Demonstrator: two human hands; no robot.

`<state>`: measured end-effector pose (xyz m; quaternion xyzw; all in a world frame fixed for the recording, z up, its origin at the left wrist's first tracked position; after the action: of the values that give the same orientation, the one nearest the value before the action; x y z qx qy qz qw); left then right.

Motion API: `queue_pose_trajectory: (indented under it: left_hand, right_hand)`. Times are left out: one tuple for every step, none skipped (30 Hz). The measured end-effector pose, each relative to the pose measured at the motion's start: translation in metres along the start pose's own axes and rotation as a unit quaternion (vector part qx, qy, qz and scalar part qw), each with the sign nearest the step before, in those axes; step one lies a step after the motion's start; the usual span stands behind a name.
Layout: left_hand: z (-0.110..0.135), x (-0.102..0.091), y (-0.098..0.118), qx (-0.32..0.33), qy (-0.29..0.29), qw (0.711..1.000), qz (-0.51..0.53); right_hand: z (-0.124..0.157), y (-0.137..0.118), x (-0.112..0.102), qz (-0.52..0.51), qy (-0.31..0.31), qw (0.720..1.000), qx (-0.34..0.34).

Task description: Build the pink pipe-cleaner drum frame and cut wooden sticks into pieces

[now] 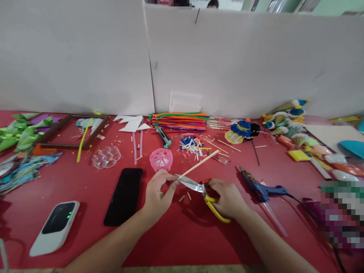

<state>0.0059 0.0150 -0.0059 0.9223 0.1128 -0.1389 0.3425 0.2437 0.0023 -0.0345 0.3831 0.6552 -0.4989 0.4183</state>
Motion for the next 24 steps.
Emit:
queue_pose_trajectory:
  left_hand:
    - [0.0,0.0,0.0,0.004,-0.001,1.0,-0.003]
    - [-0.001,0.0,-0.001,0.009,-0.002,1.0,-0.005]
    - [-0.002,0.0,-0.001,0.014,-0.001,1.0,-0.005]
    - [-0.003,0.0,0.0,0.019,0.0,1.0,-0.005]
    - [-0.003,-0.001,0.0,0.021,0.0,1.0,-0.006]
    - [-0.004,-0.001,0.001,0.022,0.001,1.0,-0.007]
    - [-0.004,-0.001,0.001,0.021,0.001,1.0,-0.008]
    - [-0.005,-0.002,0.002,0.018,0.0,1.0,-0.007]
    - [-0.005,-0.002,0.003,0.016,-0.003,1.0,-0.005]
    - [-0.005,-0.003,0.004,0.014,-0.007,1.0,-0.002]
    - [-0.005,-0.004,0.005,0.013,-0.011,1.0,0.001]
    - [-0.006,-0.005,0.006,0.014,-0.012,1.0,0.004]
    - [-0.006,-0.005,0.007,0.017,-0.013,1.0,0.006]
    - [-0.006,-0.006,0.008,0.022,-0.012,1.0,0.008]
    - [-0.007,-0.007,0.009,0.025,-0.011,1.0,0.009]
    - [-0.007,-0.008,0.009,0.028,-0.011,1.0,0.009]
    - [-0.007,-0.009,0.01,0.03,-0.013,0.999,0.008]
    - [-0.007,-0.009,0.01,0.03,-0.015,0.999,0.006]
    - [-0.007,-0.009,0.01,0.03,-0.017,0.999,0.004]
    - [-0.007,-0.009,0.009,0.029,-0.019,0.999,0.003]
    - [-0.006,-0.009,0.009,0.029,-0.018,0.999,0.003]
    - [-0.006,-0.008,0.009,0.028,-0.018,0.999,0.004]
    - [-0.005,-0.008,0.008,0.026,-0.017,1.0,0.005]
    - [-0.005,-0.007,0.008,0.024,-0.017,1.0,0.006]
  right_hand:
    - [0.0,0.0,0.0,-0.001,-0.004,1.0,0.007]
    - [0.0,0.0,0.0,-0.003,-0.008,1.0,0.013]
    - [-0.001,0.0,0.0,-0.006,-0.012,1.0,0.018]
    - [-0.001,0.0,0.0,-0.008,-0.015,1.0,0.022]
    - [-0.001,0.0,0.0,-0.01,-0.016,1.0,0.023]
    - [-0.001,0.0,0.0,-0.011,-0.016,1.0,0.023]
    - [0.0,0.0,0.0,-0.012,-0.014,1.0,0.021]
    - [0.0,0.0,0.0,-0.013,-0.01,1.0,0.018]
    - [0.001,0.0,0.0,-0.016,-0.004,1.0,0.014]
    - [0.001,0.0,0.0,-0.021,0.004,1.0,0.008]
    - [0.002,-0.001,-0.001,-0.028,0.012,1.0,0.001]
    - [0.002,-0.002,-0.001,-0.036,0.02,0.999,-0.008]
    - [0.003,-0.002,-0.001,-0.044,0.027,0.999,-0.017]
    - [0.003,-0.003,-0.001,-0.05,0.033,0.998,-0.025]
    - [0.003,-0.004,-0.001,-0.053,0.037,0.997,-0.032]
    - [0.003,-0.005,-0.001,-0.052,0.042,0.997,-0.035]
    - [0.003,-0.006,-0.001,-0.05,0.046,0.997,-0.035]
    - [0.003,-0.006,-0.001,-0.046,0.051,0.997,-0.034]
    - [0.003,-0.006,-0.002,-0.043,0.055,0.997,-0.033]
    - [0.003,-0.006,-0.002,-0.041,0.057,0.997,-0.032]
    - [0.003,-0.007,-0.002,-0.039,0.057,0.997,-0.032]
    - [0.003,-0.006,-0.002,-0.037,0.055,0.997,-0.031]
    - [0.004,-0.006,-0.002,-0.035,0.051,0.998,-0.031]
    - [0.004,-0.006,-0.001,-0.033,0.047,0.998,-0.03]
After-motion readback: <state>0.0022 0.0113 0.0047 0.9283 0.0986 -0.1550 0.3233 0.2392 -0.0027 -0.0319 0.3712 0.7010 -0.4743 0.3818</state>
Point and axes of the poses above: each hand's wrist, its own z-axis away from the middle knuckle, its own x-axis out of the palm, y = z × x, the point moved 1 cm from there along -z, towards the middle knuckle, and after that the axes turned 15 degrees about x, right-handed, at the moved point
